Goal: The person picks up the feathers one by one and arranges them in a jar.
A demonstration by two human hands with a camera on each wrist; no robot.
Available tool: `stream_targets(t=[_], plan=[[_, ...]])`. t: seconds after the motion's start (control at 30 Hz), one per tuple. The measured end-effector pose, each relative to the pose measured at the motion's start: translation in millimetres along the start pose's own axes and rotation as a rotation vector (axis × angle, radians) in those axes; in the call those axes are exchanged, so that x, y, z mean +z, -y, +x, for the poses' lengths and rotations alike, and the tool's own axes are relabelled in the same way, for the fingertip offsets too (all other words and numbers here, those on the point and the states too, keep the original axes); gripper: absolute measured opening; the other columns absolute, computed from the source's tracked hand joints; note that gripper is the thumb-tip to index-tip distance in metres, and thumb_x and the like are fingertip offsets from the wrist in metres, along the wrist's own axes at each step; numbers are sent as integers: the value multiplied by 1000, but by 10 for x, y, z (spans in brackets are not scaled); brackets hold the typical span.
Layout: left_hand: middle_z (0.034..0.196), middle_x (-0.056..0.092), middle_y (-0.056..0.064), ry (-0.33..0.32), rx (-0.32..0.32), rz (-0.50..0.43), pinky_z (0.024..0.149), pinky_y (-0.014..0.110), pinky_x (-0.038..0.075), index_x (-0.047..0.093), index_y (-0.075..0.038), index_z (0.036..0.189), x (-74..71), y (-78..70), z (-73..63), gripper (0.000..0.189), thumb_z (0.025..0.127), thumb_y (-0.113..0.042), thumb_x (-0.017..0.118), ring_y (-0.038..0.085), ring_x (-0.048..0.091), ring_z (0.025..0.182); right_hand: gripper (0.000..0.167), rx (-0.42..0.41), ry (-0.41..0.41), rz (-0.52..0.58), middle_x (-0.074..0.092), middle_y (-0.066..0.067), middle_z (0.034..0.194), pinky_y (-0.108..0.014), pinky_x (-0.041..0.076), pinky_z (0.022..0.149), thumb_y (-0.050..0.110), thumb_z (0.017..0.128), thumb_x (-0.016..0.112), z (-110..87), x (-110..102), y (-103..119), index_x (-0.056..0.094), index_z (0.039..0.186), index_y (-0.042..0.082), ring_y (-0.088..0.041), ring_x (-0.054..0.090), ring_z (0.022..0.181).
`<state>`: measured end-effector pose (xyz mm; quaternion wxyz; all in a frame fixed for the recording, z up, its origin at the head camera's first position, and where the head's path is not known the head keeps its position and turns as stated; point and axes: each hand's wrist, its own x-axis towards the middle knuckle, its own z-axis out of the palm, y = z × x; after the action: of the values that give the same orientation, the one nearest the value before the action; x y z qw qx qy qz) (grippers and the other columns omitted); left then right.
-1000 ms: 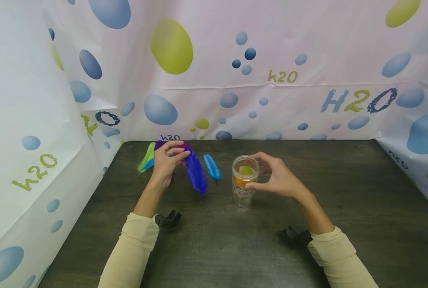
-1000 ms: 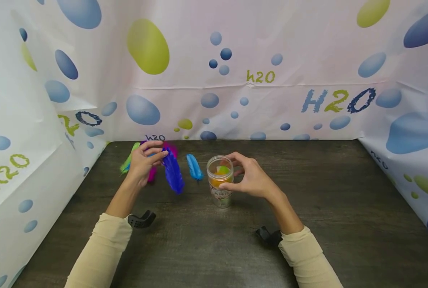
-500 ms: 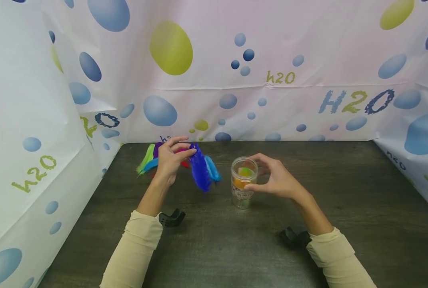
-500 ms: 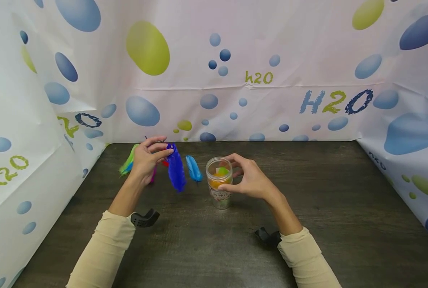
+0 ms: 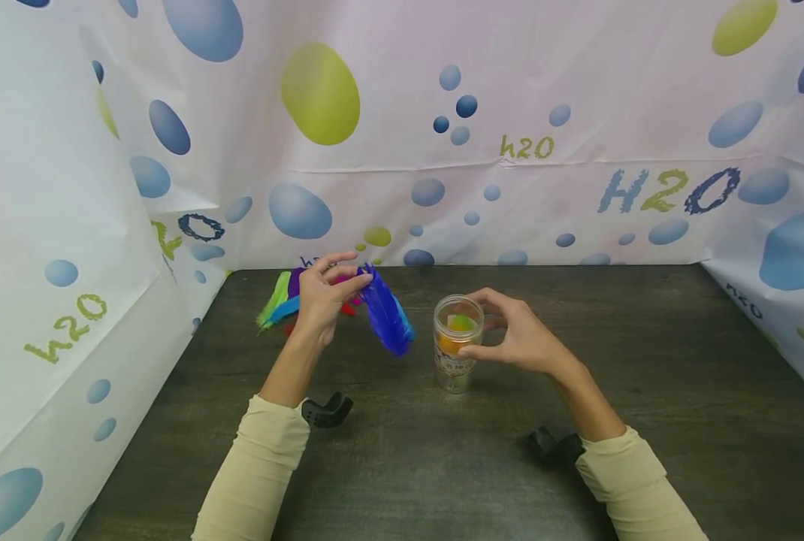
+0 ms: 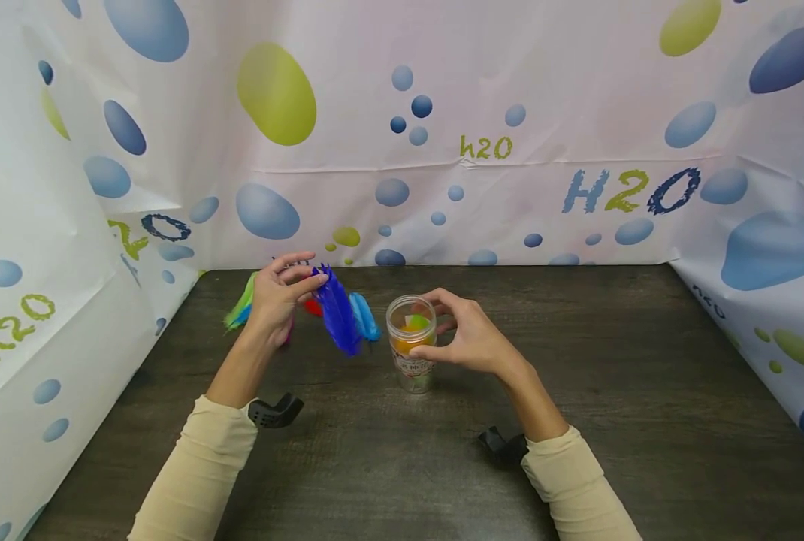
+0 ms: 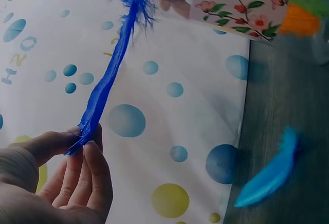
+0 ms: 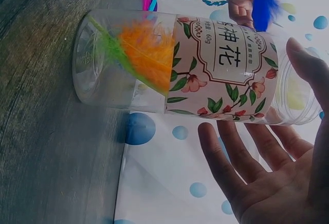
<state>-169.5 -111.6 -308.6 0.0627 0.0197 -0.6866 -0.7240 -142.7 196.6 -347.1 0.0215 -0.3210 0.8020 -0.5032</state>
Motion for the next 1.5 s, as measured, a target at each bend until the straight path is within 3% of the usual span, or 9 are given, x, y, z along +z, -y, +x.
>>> stream_targets(t=[0.33,0.57,0.73,0.93,1.2,1.5], plan=[[80,71,-6,-8,51,-61,68,23,60,62,3,127,68,-118,12,38,92,5,75,9,68,67,61,-3,0,-7,66,-16,126,-53,59,93,8,82,87,11,1,1,57,135,1,-38,64,118],[81,71,-5,5,75,-110,67,24,60,62,5,127,192,-197,34,39,90,7,75,10,67,66,61,4,-3,-13,67,-15,125,-54,58,94,8,82,88,9,-5,1,58,135,2,-37,64,118],[86,72,-3,20,96,-103,70,25,60,65,0,122,295,-223,26,34,90,6,76,10,69,70,61,12,-2,-12,67,-16,125,-55,58,94,8,82,87,7,-16,2,57,135,0,-38,65,118],[89,71,2,34,115,-114,71,25,59,65,4,122,397,-246,11,36,88,8,77,11,68,69,62,9,-3,-12,67,-16,124,-55,58,94,8,82,87,2,-5,1,57,135,-2,-38,65,117],[84,69,-1,65,110,-74,68,24,58,67,1,119,469,-258,-1,34,87,7,78,10,66,63,60,10,-4,-13,67,-16,125,-58,57,94,11,83,87,-15,21,3,57,134,1,-38,65,117],[87,70,0,100,141,-72,73,26,60,68,1,119,556,-264,-5,33,88,8,77,10,68,66,61,13,-9,-18,67,-18,127,-62,56,94,13,83,87,-18,24,4,57,135,0,-40,64,119]])
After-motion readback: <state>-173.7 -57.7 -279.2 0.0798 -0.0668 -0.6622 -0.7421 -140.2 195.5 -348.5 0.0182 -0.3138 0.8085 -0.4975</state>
